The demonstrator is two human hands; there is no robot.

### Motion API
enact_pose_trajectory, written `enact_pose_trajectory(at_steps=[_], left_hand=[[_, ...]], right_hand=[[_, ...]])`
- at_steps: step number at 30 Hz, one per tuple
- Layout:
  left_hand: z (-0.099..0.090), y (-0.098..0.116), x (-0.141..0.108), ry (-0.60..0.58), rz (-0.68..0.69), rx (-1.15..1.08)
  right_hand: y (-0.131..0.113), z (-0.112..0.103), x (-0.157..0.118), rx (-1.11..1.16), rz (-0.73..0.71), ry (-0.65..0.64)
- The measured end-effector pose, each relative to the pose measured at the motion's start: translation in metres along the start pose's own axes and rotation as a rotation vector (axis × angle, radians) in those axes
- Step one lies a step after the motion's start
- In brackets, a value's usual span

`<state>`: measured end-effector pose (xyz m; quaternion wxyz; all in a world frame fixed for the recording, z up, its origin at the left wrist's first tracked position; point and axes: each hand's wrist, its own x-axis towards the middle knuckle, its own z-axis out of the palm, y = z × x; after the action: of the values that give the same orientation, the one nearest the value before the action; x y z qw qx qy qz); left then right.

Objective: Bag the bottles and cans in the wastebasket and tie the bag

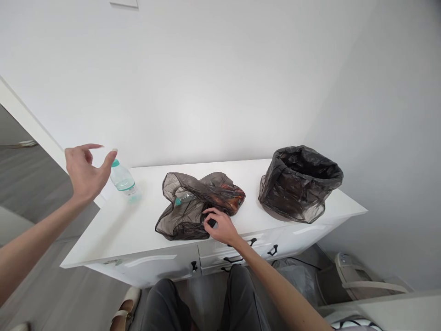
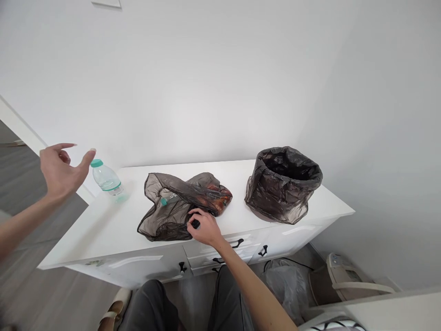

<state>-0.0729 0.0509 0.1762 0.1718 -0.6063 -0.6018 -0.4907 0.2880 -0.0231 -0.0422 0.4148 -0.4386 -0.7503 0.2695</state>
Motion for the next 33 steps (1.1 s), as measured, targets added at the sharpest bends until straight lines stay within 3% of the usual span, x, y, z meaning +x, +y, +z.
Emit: enact_pose_trajectory(at_steps=[2, 4, 9, 11, 12, 14, 18, 21, 25, 33], left_hand=[[-0.007, 0.033, -0.015, 0.028, 0.075, -0.067], [-0.012, 0.063, -0.036, -0.08, 0.181, -0.152], [-0.003, 0.102, -0.098, -0.82, 0.413, -0.303], [0.011, 0.104, -0.12, -1.018, 0.505, -0.352], [0.019, 0.101, -0.13, -1.063, 0.546, -0.347], [0.038, 0.091, -0.144, -1.041, 0.61, -0.26], [0.071, 0.056, -0.153, -0.782, 0.616, 0.024], [0.088, 0.032, -0.15, -0.675, 0.578, 0.184], [0.102, 0.016, -0.143, -0.672, 0.567, 0.283], [0.127, 0.003, -0.144, -0.679, 0.552, 0.222]], right_hand=[[0.0, 0.0, 0.0, -0.002, 0.004, -0.001], [0.001, 0.0, 0.0, -0.005, 0.006, -0.001], [0.003, 0.001, 0.0, -0.021, 0.0, -0.001], [0.004, 0.002, 0.0, -0.033, -0.001, -0.007], [0.005, 0.002, 0.0, -0.037, -0.004, -0.006], [0.005, 0.002, 0.0, -0.037, -0.01, -0.001], [0.005, 0.001, 0.0, -0.029, -0.005, 0.0], [0.005, 0.001, 0.001, -0.032, 0.003, -0.004], [0.006, 0.003, 0.001, -0.034, -0.002, 0.015], [0.005, 0.003, 0.0, -0.115, 0.041, 0.002]])
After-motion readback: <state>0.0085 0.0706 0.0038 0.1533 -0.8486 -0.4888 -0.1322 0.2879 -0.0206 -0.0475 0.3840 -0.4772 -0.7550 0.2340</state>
